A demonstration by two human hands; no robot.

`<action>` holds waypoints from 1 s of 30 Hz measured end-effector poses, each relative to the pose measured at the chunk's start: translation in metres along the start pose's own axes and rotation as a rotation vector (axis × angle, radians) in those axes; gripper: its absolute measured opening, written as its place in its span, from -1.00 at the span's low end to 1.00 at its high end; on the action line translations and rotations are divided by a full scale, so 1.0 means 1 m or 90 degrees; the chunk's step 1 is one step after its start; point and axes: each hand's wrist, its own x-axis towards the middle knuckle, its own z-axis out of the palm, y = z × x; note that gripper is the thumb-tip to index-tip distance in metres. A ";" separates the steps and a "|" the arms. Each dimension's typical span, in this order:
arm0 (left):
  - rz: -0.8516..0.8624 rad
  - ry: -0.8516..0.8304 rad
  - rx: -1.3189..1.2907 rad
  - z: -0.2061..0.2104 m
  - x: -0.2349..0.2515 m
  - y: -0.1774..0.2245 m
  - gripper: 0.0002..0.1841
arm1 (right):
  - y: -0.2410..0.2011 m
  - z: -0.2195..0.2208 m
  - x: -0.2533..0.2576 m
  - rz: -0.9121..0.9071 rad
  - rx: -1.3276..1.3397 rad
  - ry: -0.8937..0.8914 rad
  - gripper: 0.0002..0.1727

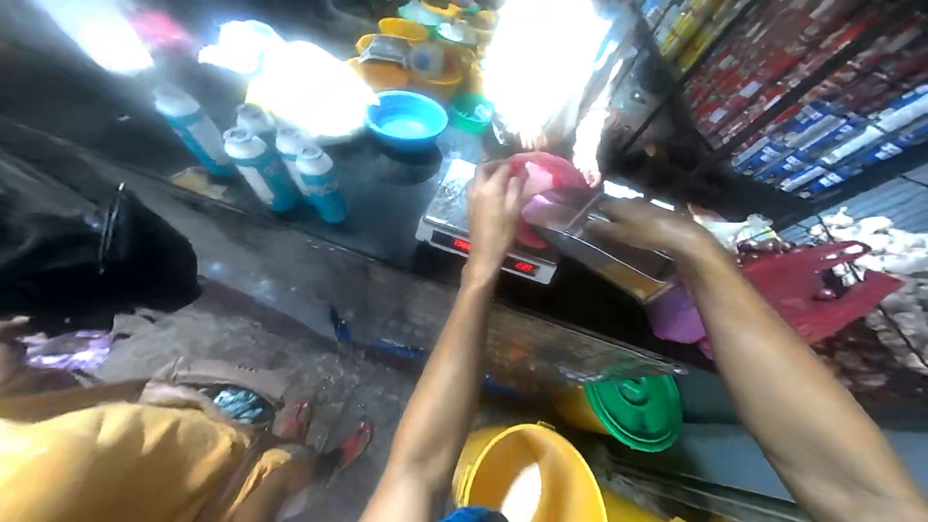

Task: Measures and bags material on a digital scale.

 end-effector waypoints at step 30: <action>-0.009 -0.219 0.035 -0.031 0.033 -0.013 -0.54 | 0.012 0.072 -0.043 0.081 0.260 0.198 -0.60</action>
